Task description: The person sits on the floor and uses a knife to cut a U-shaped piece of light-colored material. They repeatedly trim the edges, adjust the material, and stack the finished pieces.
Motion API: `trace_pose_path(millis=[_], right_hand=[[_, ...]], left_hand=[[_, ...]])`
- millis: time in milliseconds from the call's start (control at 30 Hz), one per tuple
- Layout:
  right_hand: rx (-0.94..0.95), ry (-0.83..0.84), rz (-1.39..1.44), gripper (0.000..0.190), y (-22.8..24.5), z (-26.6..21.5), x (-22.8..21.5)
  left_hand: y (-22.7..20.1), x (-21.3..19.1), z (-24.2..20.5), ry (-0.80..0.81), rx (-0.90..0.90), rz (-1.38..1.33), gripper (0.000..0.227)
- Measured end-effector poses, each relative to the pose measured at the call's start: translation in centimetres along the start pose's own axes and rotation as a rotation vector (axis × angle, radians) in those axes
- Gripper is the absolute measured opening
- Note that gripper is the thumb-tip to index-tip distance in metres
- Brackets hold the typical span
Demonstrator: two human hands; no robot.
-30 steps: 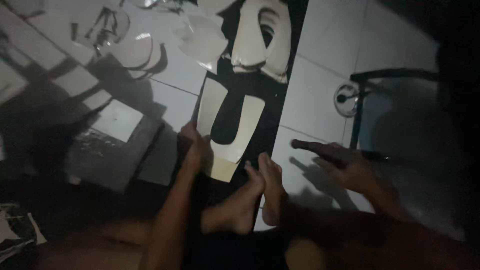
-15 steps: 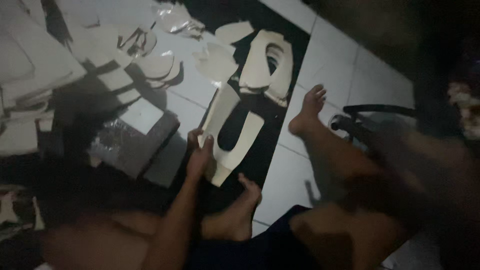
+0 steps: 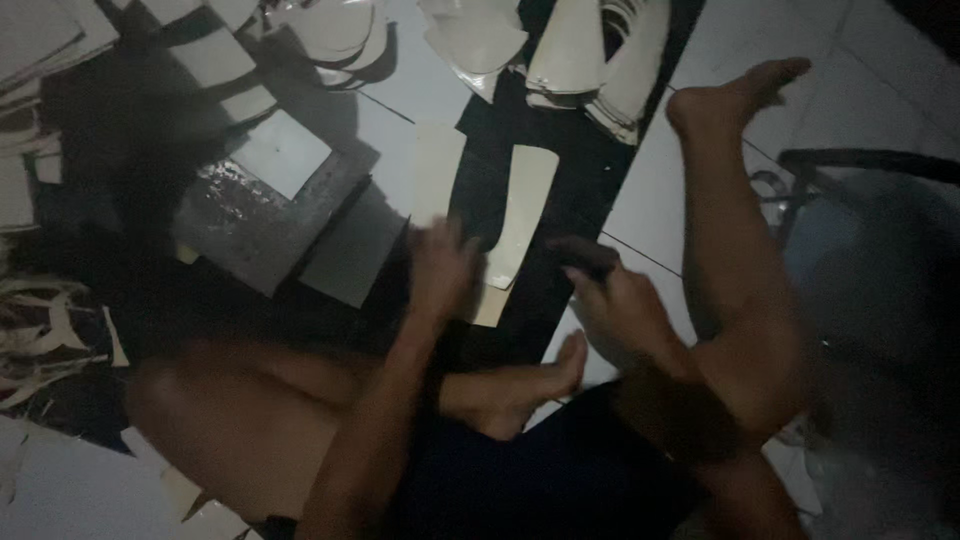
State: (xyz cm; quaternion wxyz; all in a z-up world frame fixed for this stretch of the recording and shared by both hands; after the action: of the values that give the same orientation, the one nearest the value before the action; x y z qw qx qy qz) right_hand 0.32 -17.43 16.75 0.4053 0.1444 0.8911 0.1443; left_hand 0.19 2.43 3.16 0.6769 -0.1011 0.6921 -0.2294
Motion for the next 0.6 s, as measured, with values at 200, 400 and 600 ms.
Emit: trace_pose_path(millis=[200,400,600], right_hand=[[-0.073,-0.164,0.182,0.040,-8.2,3.1,5.4],[0.103,-0.215,0.364,0.041,-13.4,5.2,7.1],[0.015,-0.165,0.271,0.041,-11.4,8.4,6.1]], left_hand=[[-1.5,5.0,1.7,0.299,-0.010,-0.171,0.018],[-1.7,2.7,5.4,0.080,0.022,-0.255,0.025],[-1.6,3.3,6.3,0.099,0.045,-0.250,0.030]])
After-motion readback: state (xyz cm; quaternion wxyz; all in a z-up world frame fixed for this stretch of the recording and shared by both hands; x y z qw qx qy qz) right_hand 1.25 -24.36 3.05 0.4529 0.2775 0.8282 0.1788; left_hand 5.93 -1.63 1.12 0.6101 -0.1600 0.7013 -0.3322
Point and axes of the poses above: each hand's wrist, its own z-axis towards the middle knuckle, its own x-axis out of the palm, y = z × x, the point moved 10 cm from there along z, towards the middle knuckle, and after that the axes turned 10 degrees about y, right-handed, at the moved point
